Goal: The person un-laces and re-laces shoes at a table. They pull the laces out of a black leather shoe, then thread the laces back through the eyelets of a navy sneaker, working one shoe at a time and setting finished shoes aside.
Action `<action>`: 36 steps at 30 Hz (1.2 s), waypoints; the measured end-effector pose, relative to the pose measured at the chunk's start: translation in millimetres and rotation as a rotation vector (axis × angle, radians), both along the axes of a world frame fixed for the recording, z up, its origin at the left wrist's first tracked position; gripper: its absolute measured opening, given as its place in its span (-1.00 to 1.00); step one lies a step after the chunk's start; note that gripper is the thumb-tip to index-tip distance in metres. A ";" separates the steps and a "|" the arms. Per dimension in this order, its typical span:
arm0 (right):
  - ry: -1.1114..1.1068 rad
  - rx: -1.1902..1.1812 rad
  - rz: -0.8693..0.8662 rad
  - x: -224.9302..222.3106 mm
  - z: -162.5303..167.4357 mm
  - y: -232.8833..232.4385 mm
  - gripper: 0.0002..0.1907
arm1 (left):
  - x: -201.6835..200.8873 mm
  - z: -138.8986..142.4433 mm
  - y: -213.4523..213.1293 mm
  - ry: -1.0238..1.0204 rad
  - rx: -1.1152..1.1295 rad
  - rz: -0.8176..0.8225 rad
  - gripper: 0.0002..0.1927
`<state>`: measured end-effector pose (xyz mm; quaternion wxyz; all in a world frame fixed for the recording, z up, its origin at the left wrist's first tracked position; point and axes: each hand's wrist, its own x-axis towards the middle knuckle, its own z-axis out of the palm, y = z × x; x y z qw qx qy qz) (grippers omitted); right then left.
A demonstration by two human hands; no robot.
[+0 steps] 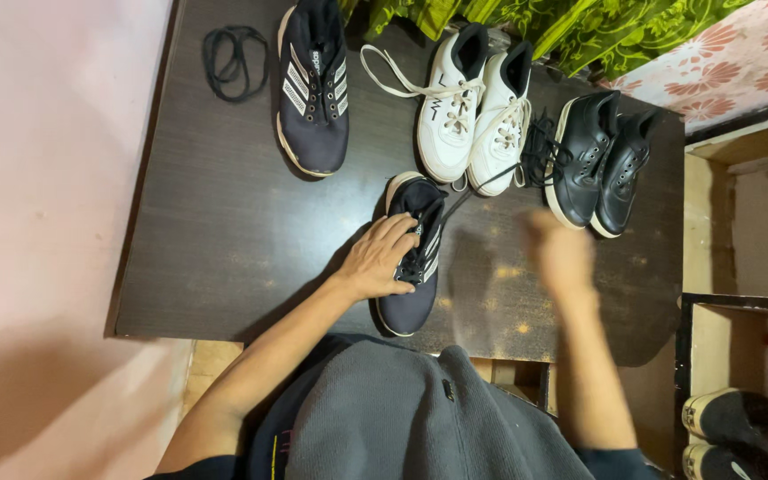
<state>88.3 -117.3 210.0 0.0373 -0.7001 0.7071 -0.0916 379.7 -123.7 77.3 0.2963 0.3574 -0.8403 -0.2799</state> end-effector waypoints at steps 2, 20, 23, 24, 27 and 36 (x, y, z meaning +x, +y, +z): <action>-0.081 0.096 0.271 43.1 -31.3 24.2 -0.82 | -1.8 -2.0 4.4 0.051 0.003 0.028 -0.17; -0.301 0.221 0.554 61.6 -58.2 46.5 -0.78 | -8.0 -12.2 4.7 0.082 -0.009 0.093 -0.17; -0.301 0.314 0.586 37.6 -13.6 46.0 -0.78 | -7.6 -14.7 5.7 0.089 0.001 0.091 -0.17; -0.287 0.415 0.551 30.4 7.5 44.0 -0.77 | -7.8 -15.7 5.9 0.088 0.005 0.093 -0.17; -0.165 0.579 0.508 29.7 66.9 35.0 -0.74 | -9.3 -18.6 6.4 0.075 0.022 0.093 -0.17; -0.295 0.524 0.501 89.3 172.5 -15.5 -0.77 | -7.8 -15.9 6.1 0.072 -0.015 0.058 -0.08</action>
